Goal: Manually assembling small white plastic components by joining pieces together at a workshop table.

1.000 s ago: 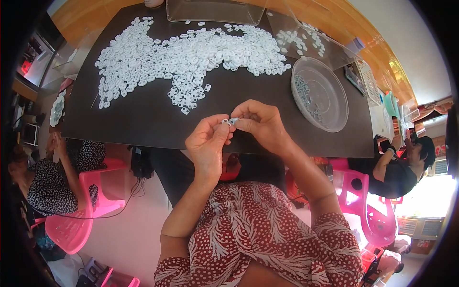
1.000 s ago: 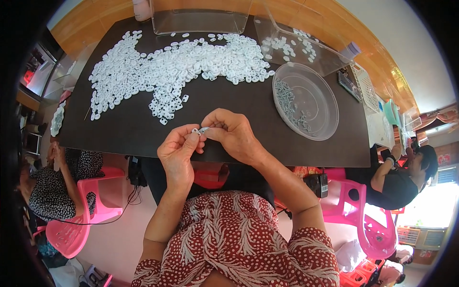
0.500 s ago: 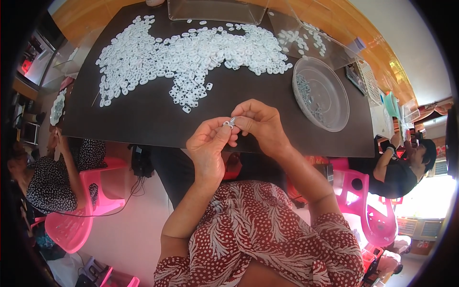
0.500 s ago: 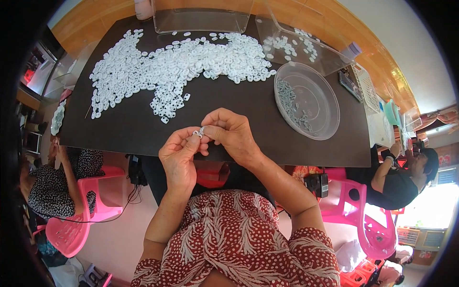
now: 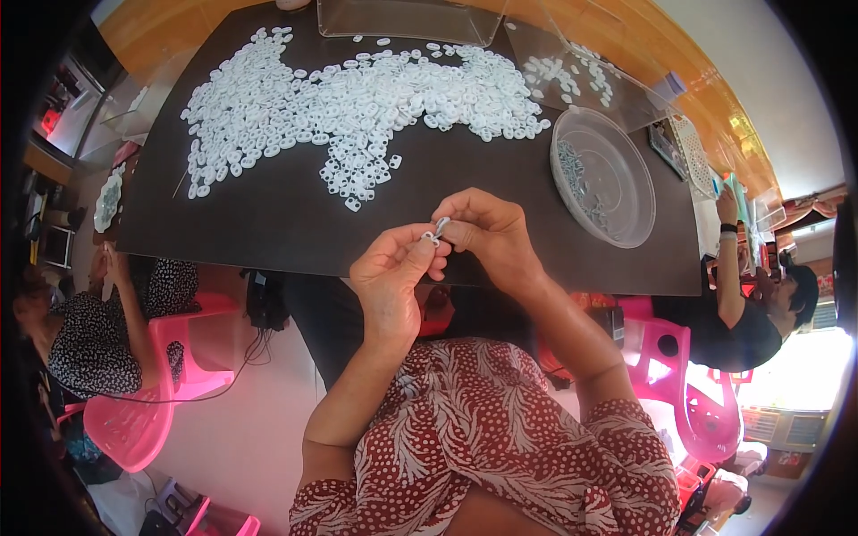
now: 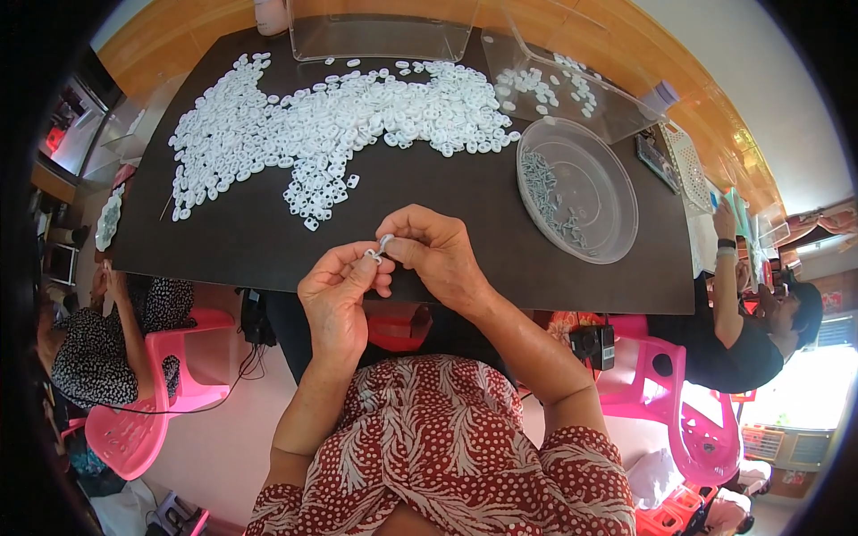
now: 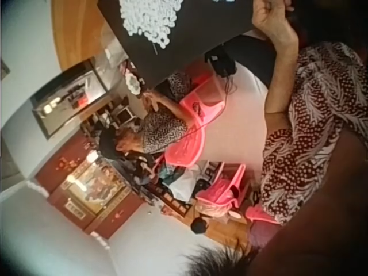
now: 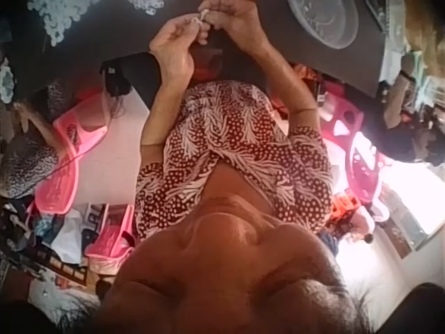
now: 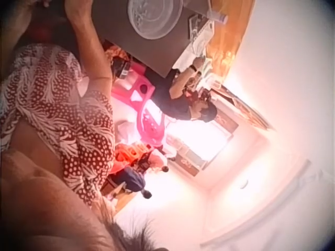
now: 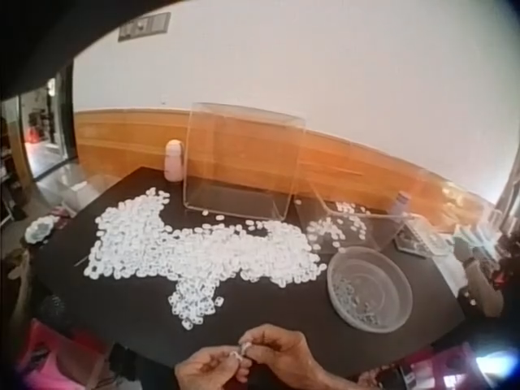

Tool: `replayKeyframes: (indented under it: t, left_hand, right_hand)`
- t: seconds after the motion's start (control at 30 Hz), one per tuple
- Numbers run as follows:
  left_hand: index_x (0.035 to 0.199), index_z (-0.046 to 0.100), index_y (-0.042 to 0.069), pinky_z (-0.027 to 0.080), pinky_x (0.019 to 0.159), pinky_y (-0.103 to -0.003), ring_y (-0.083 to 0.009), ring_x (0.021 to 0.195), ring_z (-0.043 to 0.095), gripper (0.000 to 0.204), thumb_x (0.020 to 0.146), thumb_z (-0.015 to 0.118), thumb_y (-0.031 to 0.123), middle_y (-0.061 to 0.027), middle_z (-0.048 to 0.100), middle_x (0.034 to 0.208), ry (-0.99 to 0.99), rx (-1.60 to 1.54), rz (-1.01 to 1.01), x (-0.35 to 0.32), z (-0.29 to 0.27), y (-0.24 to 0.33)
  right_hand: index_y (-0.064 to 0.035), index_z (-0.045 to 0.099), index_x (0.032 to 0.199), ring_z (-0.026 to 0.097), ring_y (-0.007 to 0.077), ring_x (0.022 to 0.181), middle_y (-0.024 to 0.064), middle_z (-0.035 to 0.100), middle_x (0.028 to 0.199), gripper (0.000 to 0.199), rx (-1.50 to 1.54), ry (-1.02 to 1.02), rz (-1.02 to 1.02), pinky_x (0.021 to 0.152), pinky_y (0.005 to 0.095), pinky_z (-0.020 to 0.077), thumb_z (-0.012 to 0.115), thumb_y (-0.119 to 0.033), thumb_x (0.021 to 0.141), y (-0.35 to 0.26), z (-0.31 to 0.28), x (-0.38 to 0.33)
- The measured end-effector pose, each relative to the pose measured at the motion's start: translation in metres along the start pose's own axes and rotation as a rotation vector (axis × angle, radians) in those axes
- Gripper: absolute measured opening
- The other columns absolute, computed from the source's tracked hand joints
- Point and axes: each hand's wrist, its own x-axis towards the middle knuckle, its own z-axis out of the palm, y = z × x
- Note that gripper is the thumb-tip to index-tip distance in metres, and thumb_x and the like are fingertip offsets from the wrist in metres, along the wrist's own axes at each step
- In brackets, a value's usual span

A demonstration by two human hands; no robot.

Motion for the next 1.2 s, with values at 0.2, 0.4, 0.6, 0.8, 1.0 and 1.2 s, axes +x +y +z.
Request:
replayKeyframes:
  t: [0.2,0.4,0.6,0.8,1.0,1.2]
  left_hand:
    - [0.097,0.061,-0.006,0.048,0.056,-0.022,-0.0118,0.064,0.059,0.013,0.086,0.058,0.001,-0.0111,0.065,0.079,0.101,0.126,0.086,0.0,0.0,0.003]
    - [0.099,0.061,-0.006,0.047,0.056,-0.021,-0.011,0.065,0.059,0.014,0.086,0.058,0.0,-0.0098,0.065,0.079,0.097,0.158,0.067,-0.001,0.0,0.004]
    - [0.101,0.061,-0.005,0.047,0.057,-0.02,-0.0098,0.066,0.059,0.016,0.087,0.058,0.001,-0.0092,0.065,0.08,0.095,0.153,0.079,-0.002,0.001,0.001]
    - [0.103,0.06,-0.005,0.046,0.058,-0.019,-0.0084,0.067,0.058,0.017,0.087,0.057,0.0,-0.0084,0.065,0.081,0.092,0.169,0.124,-0.003,0.0,-0.002]
    - [0.103,0.06,-0.004,0.045,0.058,-0.018,-0.0075,0.069,0.058,0.016,0.087,0.057,0.0,-0.0069,0.064,0.081,0.109,0.174,0.177,-0.003,0.0,-0.008]
    - [0.103,0.06,-0.004,0.045,0.059,-0.018,-0.0076,0.07,0.059,0.016,0.087,0.057,0.0,-0.006,0.064,0.082,0.123,0.189,0.155,-0.005,0.0,-0.007]
  right_hand:
    - [0.0006,0.062,0.096,0.055,0.0048,0.073,0.0011,0.063,0.082,0.012,-0.051,0.042,0.028,0.065,0.0196,0.0455,0.06,0.0,0.084,-0.006,-0.001,0.002]
    - [-0.0008,0.066,0.096,0.052,0.0023,0.068,-0.001,0.063,0.079,0.013,-0.048,0.077,0.018,0.057,0.0176,0.0394,0.062,-0.005,0.083,-0.001,-0.002,0.003]
    - [0.0005,0.066,0.095,0.054,0.0035,0.07,0.0003,0.064,0.079,0.013,-0.05,0.091,-0.027,0.062,0.0184,0.0431,0.062,-0.003,0.083,-0.003,0.004,0.003]
    - [0.0028,0.065,0.095,0.056,0.005,0.074,0.0017,0.064,0.08,0.012,-0.102,0.103,-0.049,0.068,0.0199,0.0464,0.061,-0.002,0.084,-0.005,0.008,0.002]
    - [0.003,0.064,0.094,0.055,0.0043,0.074,0.0012,0.064,0.08,0.011,-0.146,0.135,-0.097,0.067,0.0195,0.0457,0.06,-0.002,0.084,0.001,0.011,0.0]
    - [0.0032,0.063,0.094,0.054,0.0039,0.073,0.0009,0.063,0.079,0.011,-0.202,0.173,-0.128,0.066,0.019,0.0452,0.061,-0.002,0.084,-0.001,0.014,-0.002]
